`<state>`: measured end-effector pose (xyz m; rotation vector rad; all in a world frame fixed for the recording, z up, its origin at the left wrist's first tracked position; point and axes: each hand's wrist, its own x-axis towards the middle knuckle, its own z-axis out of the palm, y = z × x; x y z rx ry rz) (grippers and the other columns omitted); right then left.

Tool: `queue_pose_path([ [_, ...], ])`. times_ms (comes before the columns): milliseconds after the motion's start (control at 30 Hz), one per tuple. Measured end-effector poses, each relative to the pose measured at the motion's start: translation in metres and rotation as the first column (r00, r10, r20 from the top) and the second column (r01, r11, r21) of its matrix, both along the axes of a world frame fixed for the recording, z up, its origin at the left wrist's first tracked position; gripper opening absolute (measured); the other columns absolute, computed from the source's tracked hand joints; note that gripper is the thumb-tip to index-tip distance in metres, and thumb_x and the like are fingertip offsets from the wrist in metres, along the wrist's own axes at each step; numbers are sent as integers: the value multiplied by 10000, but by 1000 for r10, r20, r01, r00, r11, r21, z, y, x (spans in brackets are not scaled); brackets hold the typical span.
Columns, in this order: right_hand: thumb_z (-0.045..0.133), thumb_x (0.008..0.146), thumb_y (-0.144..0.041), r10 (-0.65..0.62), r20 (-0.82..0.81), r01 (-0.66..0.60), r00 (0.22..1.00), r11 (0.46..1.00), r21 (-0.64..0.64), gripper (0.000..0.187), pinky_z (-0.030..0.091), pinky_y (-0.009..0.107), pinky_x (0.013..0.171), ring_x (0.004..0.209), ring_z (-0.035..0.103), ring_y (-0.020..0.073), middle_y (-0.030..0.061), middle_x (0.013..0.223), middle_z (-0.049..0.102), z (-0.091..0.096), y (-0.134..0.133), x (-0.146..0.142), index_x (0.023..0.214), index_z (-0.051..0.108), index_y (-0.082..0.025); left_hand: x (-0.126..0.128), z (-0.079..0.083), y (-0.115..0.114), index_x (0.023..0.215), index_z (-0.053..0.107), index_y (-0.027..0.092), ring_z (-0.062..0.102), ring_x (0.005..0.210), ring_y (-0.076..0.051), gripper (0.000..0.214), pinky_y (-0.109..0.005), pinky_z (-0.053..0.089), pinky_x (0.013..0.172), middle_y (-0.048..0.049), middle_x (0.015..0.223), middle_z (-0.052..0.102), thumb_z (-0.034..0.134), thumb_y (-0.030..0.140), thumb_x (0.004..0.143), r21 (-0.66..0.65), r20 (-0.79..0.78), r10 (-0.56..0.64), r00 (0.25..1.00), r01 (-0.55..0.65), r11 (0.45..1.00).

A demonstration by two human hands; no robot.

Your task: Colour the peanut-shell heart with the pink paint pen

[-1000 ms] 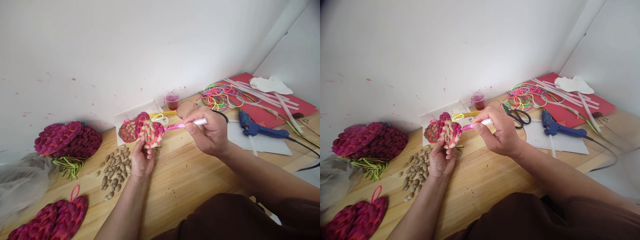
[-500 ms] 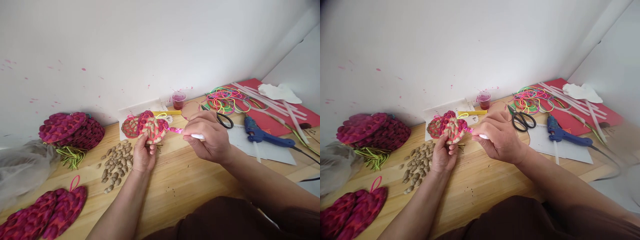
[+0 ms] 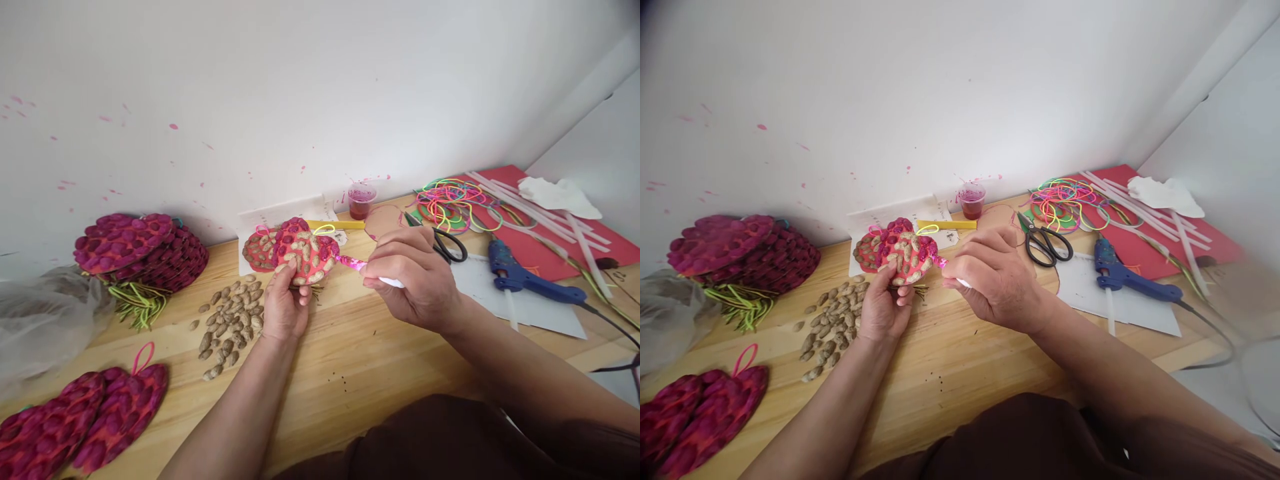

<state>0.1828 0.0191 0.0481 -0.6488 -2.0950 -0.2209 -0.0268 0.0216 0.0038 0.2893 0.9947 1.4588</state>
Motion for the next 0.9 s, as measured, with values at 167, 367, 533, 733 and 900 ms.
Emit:
queue_pose_path([
  [167,669,951,-252,-42,-79,42,996,999,1,50,413,420,804,806,651,204,-17,818,745,-1,4,5,948,628,-280,1,2,0,758,513,183,415,368,-24,338,-115,217,322,94,557,511,839,235,687,-7,9,15,1000,-15,1000],
  [367,640,966,-223,-6,-62,3,998,999,-46,40,424,401,828,837,660,203,-16,820,741,-2,0,1,967,625,-260,0,0,0,743,503,187,415,370,-24,373,-115,227,320,97,546,504,861,242,654,-12,11,2,1000,-1,1000],
  [533,646,967,-214,-79,-66,78,995,997,-22,40,421,393,835,826,645,195,-7,823,730,-3,0,1,962,616,-240,0,0,1,745,528,183,421,369,-25,383,-114,238,318,97,537,512,882,245,613,2,9,11,1000,-11,1000],
  [733,633,975,-217,-46,-58,43,997,998,-53,38,421,389,805,819,636,188,-14,801,717,-3,0,0,960,608,-241,1,-2,1,742,549,176,434,372,-27,412,-118,256,314,94,537,528,906,261,555,18,3,4,1000,-4,1000],
  [900,639,973,-219,-95,-75,92,993,995,-47,36,426,398,816,815,632,186,-4,805,718,-4,2,2,948,618,-234,1,-3,1,752,553,176,441,376,-28,429,-119,266,316,96,545,537,914,275,543,19,8,19,1000,-19,1000],
])
